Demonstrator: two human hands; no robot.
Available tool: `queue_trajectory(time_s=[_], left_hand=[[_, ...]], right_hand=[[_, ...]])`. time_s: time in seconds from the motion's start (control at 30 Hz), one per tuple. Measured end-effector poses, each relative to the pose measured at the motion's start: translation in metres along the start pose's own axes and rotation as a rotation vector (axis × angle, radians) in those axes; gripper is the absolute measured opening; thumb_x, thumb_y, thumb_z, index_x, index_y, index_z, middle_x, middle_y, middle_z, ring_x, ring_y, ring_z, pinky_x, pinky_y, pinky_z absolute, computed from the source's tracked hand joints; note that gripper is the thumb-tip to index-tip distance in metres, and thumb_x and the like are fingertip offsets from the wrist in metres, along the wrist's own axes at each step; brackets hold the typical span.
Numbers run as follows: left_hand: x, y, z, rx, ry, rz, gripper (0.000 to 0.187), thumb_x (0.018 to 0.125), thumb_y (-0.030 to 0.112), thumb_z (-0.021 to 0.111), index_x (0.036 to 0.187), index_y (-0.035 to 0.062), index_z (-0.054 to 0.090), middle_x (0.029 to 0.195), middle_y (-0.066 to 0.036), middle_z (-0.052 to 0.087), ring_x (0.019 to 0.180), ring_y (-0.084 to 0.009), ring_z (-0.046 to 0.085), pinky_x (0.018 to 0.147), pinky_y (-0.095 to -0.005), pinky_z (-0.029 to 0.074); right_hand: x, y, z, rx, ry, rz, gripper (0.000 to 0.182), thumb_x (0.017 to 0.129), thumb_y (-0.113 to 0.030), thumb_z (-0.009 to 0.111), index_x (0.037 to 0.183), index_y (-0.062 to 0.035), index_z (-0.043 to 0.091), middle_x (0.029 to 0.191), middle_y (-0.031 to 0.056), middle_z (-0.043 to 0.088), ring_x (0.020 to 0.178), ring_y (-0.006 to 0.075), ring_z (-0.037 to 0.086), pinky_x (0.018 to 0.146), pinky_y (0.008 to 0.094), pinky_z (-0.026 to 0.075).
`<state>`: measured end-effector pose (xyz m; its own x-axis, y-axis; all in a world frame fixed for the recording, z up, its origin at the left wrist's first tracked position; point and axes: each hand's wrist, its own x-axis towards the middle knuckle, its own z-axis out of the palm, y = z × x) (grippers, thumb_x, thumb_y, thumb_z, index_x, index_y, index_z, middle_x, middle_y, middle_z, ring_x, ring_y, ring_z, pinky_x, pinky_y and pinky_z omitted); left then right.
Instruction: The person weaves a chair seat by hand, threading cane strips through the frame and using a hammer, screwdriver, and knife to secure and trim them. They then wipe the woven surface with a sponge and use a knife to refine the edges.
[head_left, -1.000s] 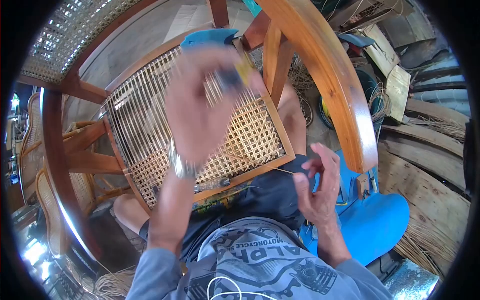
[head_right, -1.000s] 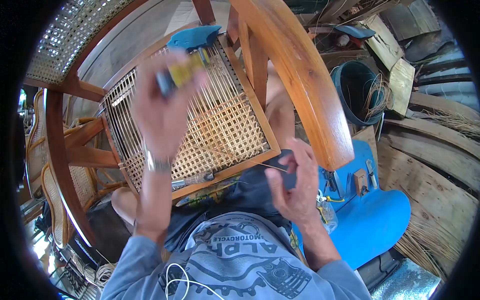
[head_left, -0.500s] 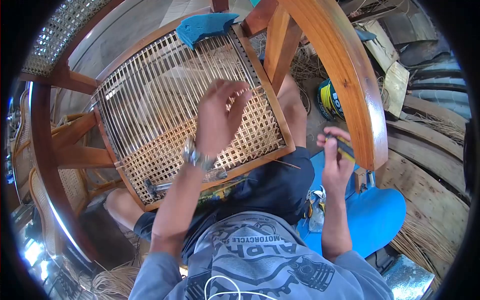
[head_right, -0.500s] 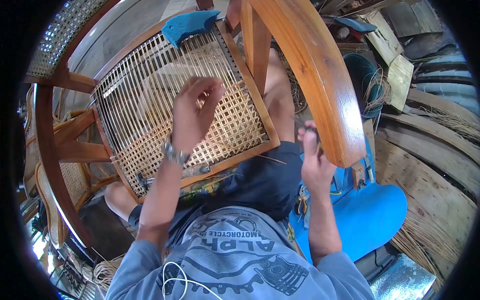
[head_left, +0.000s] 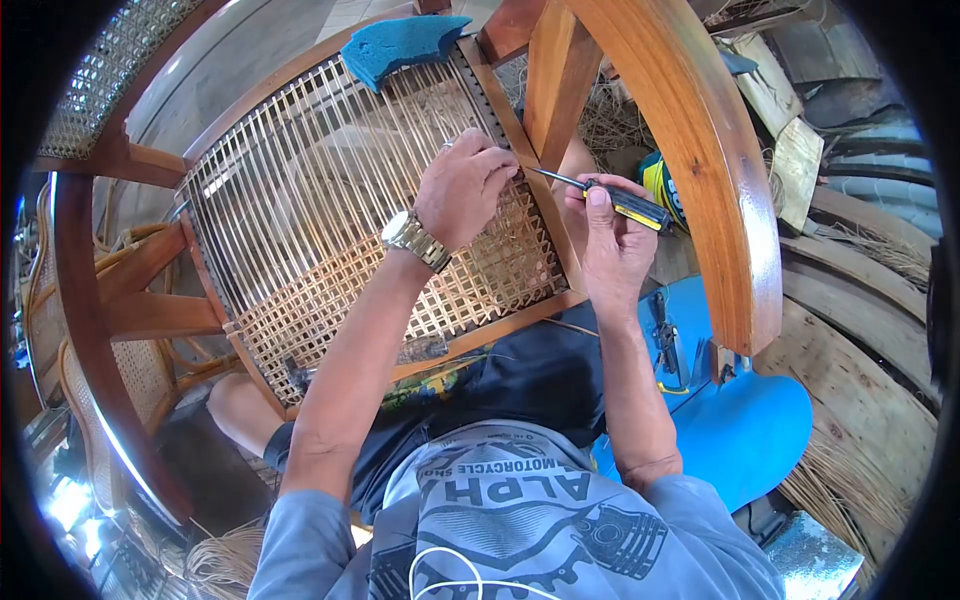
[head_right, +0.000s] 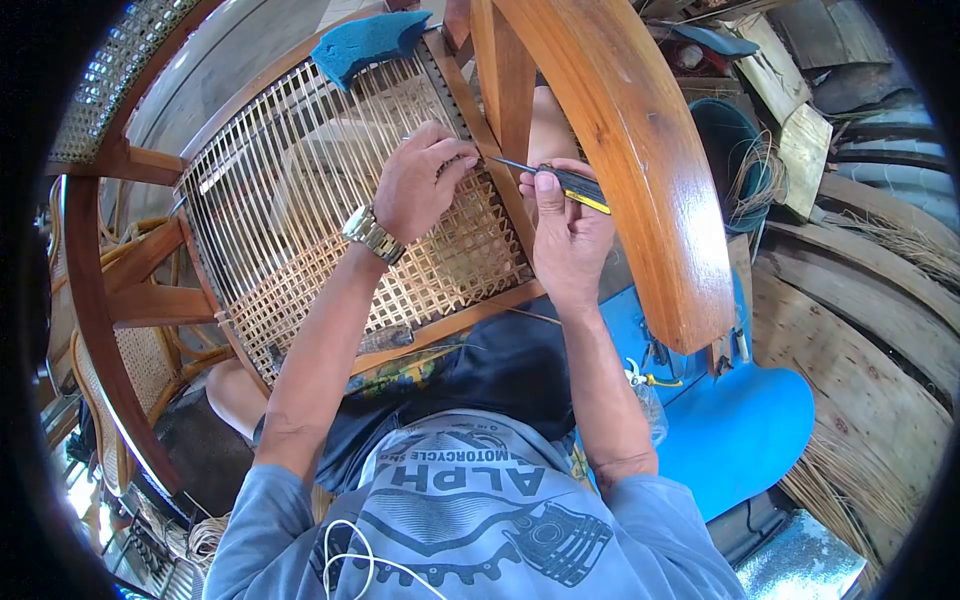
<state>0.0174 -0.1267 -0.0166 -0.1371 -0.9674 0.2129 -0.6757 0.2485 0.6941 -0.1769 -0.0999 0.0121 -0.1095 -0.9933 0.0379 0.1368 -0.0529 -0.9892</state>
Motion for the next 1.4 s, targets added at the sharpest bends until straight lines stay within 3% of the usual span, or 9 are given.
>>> queue_trajectory(time_s=[0.57,0.77,0.87,0.9,0.97,1.17,1.3,1.33,1.4], left_hand=[[-0.006,-0.01,0.004,-0.065,0.086,0.105,0.014,0.091,0.014,0.07,0.103,0.0067,0.07,0.096,-0.012,0.063,0.09,-0.0324,0.063,0.078,-0.0426,0.051],[-0.006,-0.012,0.009,-0.076,0.12,0.108,0.011,0.09,0.012,0.07,0.099,0.006,0.071,0.094,-0.011,0.064,0.089,-0.0321,0.064,0.077,-0.043,0.052],[-0.004,-0.014,0.012,-0.1,0.122,0.08,0.008,0.09,0.012,0.068,0.095,0.0071,0.072,0.093,-0.011,0.063,0.091,-0.0313,0.063,0.081,-0.0431,0.053],[-0.004,-0.015,0.011,-0.11,0.104,0.074,0.008,0.091,0.012,0.066,0.094,0.0077,0.073,0.094,-0.011,0.063,0.093,-0.031,0.063,0.083,-0.0432,0.053],[-0.007,-0.014,0.01,-0.131,0.093,0.054,0.009,0.091,0.013,0.067,0.094,0.0076,0.073,0.094,-0.011,0.062,0.093,-0.0309,0.063,0.084,-0.0432,0.053],[0.001,-0.017,0.012,-0.136,0.047,-0.024,0.008,0.089,0.013,0.067,0.094,0.0086,0.072,0.092,-0.011,0.06,0.095,-0.03,0.061,0.085,-0.0422,0.051],[0.003,-0.016,0.007,-0.102,0.005,-0.004,0.005,0.087,0.012,0.067,0.087,0.0076,0.069,0.093,-0.012,0.06,0.095,-0.0297,0.06,0.086,-0.0416,0.051],[0.007,-0.016,0.005,-0.041,-0.045,-0.03,0.005,0.087,0.012,0.067,0.088,0.008,0.07,0.093,-0.012,0.06,0.095,-0.03,0.061,0.086,-0.042,0.051],[0.009,-0.015,0.005,-0.018,-0.125,-0.093,0.01,0.088,0.013,0.067,0.095,0.012,0.074,0.093,-0.012,0.061,0.095,-0.0308,0.063,0.086,-0.0434,0.053]], right_hand=[[-0.003,-0.011,0.022,-0.57,-0.083,-0.214,0.02,0.093,-0.003,0.074,0.109,0.0006,0.063,0.094,0.0032,0.067,0.079,0.0042,0.062,0.063,0.022,0.05],[0.017,-0.032,0.044,-0.772,-0.126,-0.2,0.018,0.092,-0.01,0.075,0.1,0.0,0.061,0.084,0.0123,0.067,0.073,0.0181,0.069,0.061,0.0324,0.052],[0.026,-0.026,0.047,-1.005,-0.376,-0.519,0.021,0.093,-0.017,0.07,0.098,-0.0006,0.059,0.086,0.019,0.067,0.078,0.0394,0.068,0.07,0.0442,0.053],[0.026,-0.033,0.051,-1.013,-0.38,-0.525,0.021,0.093,-0.017,0.07,0.098,-0.0006,0.059,0.086,0.019,0.067,0.078,0.0394,0.068,0.07,0.0442,0.053],[0.025,-0.05,0.063,-0.951,-0.297,0.014,0.02,0.093,-0.019,0.07,0.098,-0.0025,0.059,0.089,0.0191,0.065,0.086,0.0398,0.066,0.076,0.0474,0.052],[0.016,-0.018,0.059,-1.094,-0.324,-0.347,0.022,0.094,-0.023,0.068,0.101,-0.0037,0.059,0.095,0.0195,0.067,0.093,0.0393,0.067,0.078,0.0481,0.053],[0.016,-0.034,0.068,-0.897,-0.243,-0.034,0.024,0.096,-0.025,0.065,0.105,-0.0042,0.059,0.094,0.0202,0.067,0.09,0.0425,0.066,0.078,0.0512,0.053],[0.019,-0.02,0.07,-1.004,-0.23,-0.309,0.021,0.096,-0.021,0.066,0.102,-0.0023,0.059,0.084,0.0183,0.067,0.082,0.0409,0.068,0.071,0.0466,0.054],[0.029,-0.03,0.064,-0.989,-0.341,-0.319,0.02,0.096,-0.019,0.067,0.102,-0.0019,0.059,0.08,0.0172,0.067,0.079,0.0396,0.069,0.069,0.0435,0.055]])
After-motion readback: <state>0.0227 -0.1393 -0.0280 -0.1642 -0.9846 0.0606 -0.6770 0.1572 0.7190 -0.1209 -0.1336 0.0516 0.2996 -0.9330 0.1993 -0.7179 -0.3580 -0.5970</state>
